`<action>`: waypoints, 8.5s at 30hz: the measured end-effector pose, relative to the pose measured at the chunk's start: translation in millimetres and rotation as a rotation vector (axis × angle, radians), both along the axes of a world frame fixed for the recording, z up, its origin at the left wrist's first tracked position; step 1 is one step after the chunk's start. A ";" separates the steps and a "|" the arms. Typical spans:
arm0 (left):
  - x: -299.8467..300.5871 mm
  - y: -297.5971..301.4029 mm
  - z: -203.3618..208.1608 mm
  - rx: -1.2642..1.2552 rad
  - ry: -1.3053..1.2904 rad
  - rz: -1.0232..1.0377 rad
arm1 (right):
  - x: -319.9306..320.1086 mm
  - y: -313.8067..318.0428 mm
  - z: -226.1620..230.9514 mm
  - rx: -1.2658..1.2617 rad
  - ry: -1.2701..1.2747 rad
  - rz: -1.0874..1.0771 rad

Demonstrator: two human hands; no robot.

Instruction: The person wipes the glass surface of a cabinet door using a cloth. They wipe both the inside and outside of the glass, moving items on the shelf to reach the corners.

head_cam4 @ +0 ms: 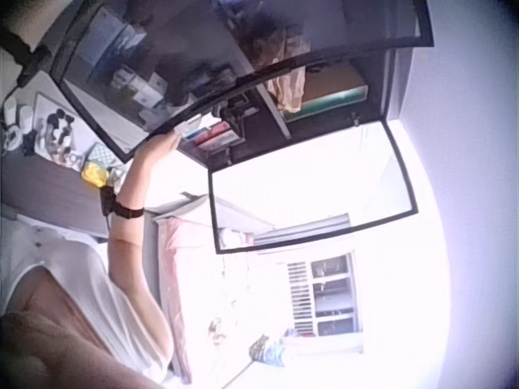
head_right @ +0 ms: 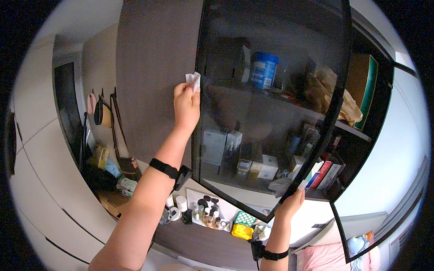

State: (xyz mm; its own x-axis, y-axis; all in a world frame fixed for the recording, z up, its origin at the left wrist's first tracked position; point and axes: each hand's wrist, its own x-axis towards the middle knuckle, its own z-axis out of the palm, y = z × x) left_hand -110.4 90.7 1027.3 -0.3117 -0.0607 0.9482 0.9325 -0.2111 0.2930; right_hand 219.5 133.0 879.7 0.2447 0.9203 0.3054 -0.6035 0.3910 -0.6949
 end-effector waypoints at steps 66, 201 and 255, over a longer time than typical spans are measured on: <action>64.3 -4.4 -314.2 -0.303 -0.253 -0.011 | 7.0 6.6 -35.3 -0.105 -0.051 -0.003; 86.4 -298.5 -199.9 0.175 -1.085 -0.701 | -218.9 -195.8 143.2 1.528 -0.380 0.090; 51.3 -255.1 -325.7 0.191 -1.445 -0.969 | -235.6 71.3 -82.6 0.234 -0.580 0.378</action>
